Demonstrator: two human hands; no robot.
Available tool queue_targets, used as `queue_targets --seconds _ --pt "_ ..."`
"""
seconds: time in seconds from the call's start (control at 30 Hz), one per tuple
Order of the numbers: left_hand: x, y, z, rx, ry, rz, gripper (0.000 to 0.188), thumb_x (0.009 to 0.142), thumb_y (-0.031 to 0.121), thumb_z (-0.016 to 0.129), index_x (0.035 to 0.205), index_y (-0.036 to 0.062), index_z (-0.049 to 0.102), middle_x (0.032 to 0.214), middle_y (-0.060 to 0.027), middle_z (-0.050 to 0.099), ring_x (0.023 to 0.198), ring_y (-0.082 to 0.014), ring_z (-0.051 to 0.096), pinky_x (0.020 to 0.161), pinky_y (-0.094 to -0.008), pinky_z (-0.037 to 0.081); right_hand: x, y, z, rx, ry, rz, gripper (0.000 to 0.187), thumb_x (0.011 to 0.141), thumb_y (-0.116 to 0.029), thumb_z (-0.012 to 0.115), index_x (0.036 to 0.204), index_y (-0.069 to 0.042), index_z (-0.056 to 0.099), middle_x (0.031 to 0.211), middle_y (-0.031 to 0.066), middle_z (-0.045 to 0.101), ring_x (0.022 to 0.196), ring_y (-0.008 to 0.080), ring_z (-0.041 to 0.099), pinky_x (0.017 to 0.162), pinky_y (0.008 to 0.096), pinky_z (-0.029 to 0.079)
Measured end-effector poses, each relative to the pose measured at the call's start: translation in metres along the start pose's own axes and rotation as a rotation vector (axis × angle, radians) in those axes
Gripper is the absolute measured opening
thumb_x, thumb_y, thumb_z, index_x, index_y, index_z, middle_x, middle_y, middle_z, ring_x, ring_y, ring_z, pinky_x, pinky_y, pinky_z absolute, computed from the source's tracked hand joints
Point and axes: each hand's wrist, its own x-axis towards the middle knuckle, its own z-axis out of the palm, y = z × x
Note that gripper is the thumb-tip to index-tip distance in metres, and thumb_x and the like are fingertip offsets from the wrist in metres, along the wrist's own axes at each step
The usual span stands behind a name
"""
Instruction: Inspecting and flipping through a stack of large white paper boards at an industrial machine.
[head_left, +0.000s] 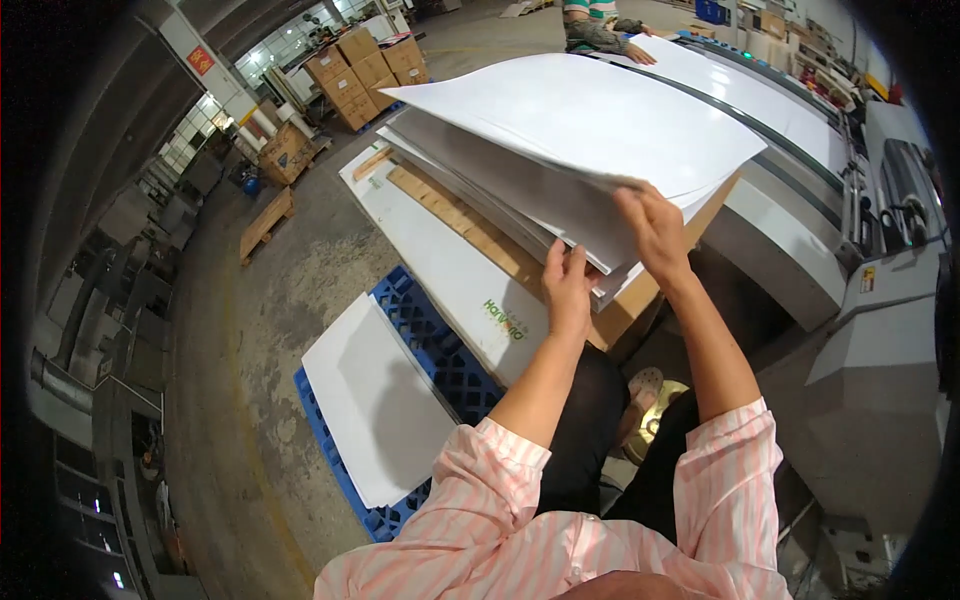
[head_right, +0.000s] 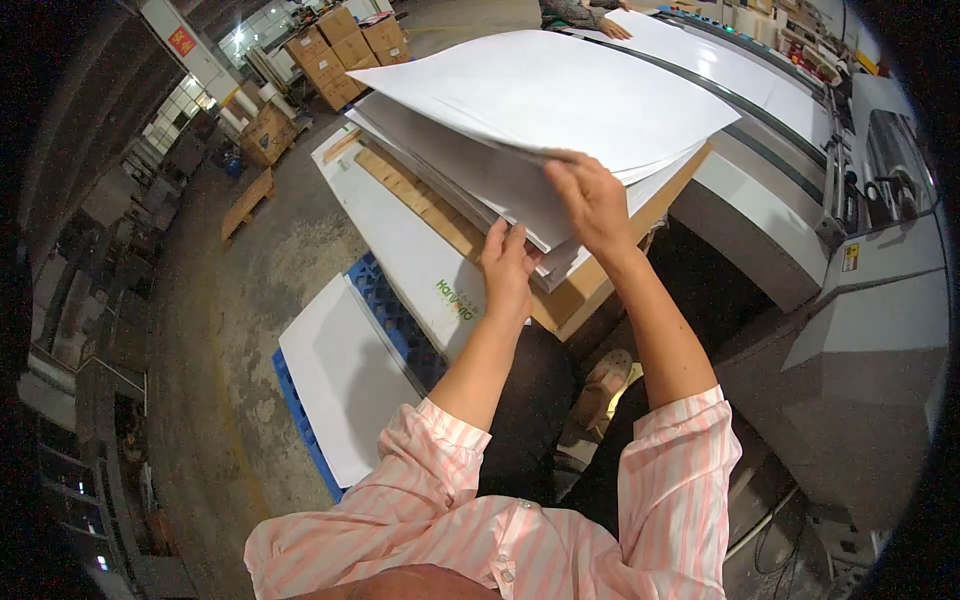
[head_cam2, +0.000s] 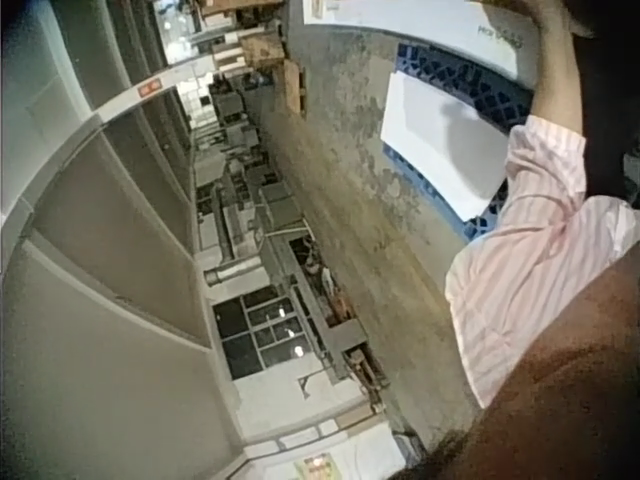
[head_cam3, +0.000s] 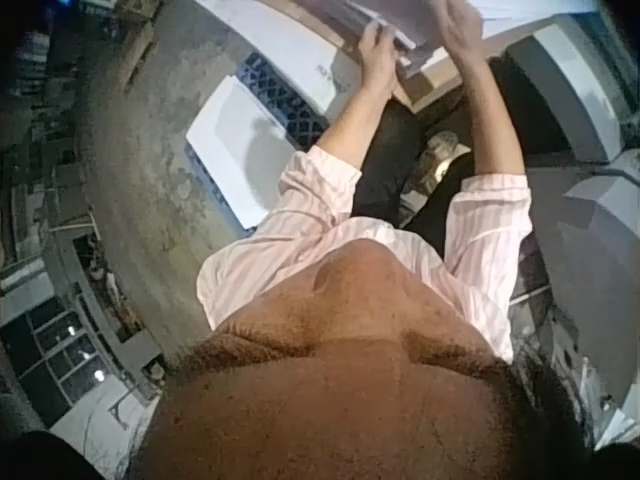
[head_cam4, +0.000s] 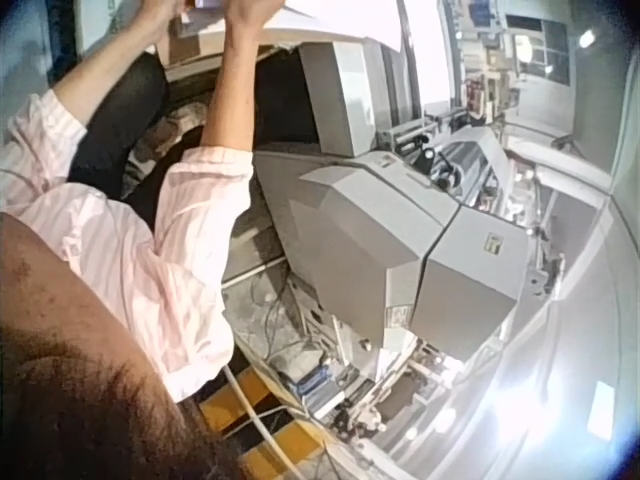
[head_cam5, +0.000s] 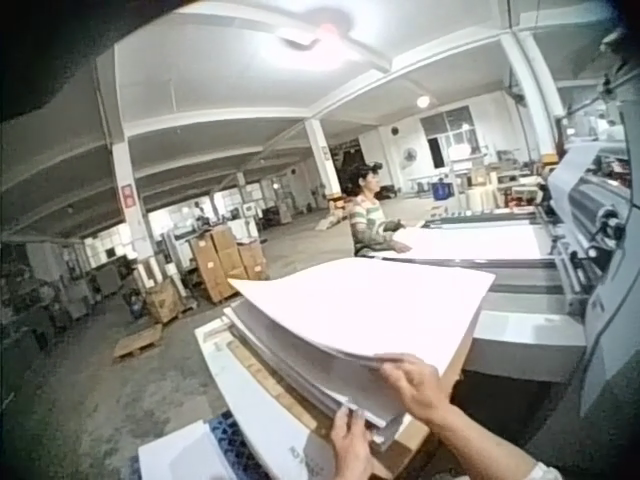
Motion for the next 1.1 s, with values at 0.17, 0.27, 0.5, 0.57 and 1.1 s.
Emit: queue_targets --seconds 0.17,0.27,0.5,0.57,1.1 --pt "0.004 0.0 -0.01 0.009 -0.065 -0.021 0.03 0.092 0.017 0.047 0.119 0.005 0.045 0.099 -0.0016 0.056 0.085 -0.0094 0.055 0.07 -0.026 0.047 -0.009 0.007 -0.007 -0.403 -0.509 -0.061 0.02 0.082 -0.02 0.058 0.082 -0.002 0.066 0.096 0.0093 0.063 0.083 0.0286 0.056 0.073 0.0373 0.046" --pt "0.004 0.001 -0.005 -0.028 -0.077 -0.032 0.034 0.092 0.018 0.048 0.122 0.0034 0.042 0.097 -0.0019 0.054 0.084 -0.0102 0.054 0.068 -0.0259 0.048 -0.01 0.014 -0.015 -0.544 -0.493 -0.339 0.017 0.076 -0.007 0.059 0.092 -0.007 0.065 0.111 0.0048 0.059 0.088 0.0248 0.056 0.079 0.036 0.046" --pt "0.002 0.006 -0.003 -0.075 -0.118 0.008 0.038 0.093 0.02 0.047 0.127 0.0035 0.04 0.101 -0.004 0.054 0.086 -0.0117 0.055 0.068 -0.0253 0.048 -0.011 -0.007 -0.013 -0.592 -0.44 -0.452 0.043 0.067 0.001 0.058 0.109 -0.012 0.058 0.121 0.0049 0.053 0.087 0.0225 0.056 0.072 0.0323 0.049" --pt "0.001 0.008 0.0 -0.062 -0.103 -0.012 0.036 0.094 0.02 0.046 0.125 0.0038 0.042 0.101 -0.0042 0.056 0.087 -0.012 0.056 0.069 -0.0261 0.049 -0.009 -0.005 -0.014 -0.604 -0.39 -0.523 0.035 0.065 -0.005 0.06 0.099 -0.011 0.063 0.121 0.0044 0.052 0.086 0.0195 0.055 0.069 0.03 0.049" --pt "0.0 0.007 0.001 -0.014 -0.064 -0.014 0.038 0.093 0.022 0.049 0.125 0.003 0.044 0.096 -0.002 0.057 0.081 -0.01 0.056 0.067 -0.0262 0.05 -0.013 -0.027 -0.005 -0.639 -0.471 -0.021 0.024 0.077 -0.027 0.055 0.081 -0.007 0.069 0.107 0.0087 0.06 0.094 0.0256 0.055 0.082 0.0376 0.041"
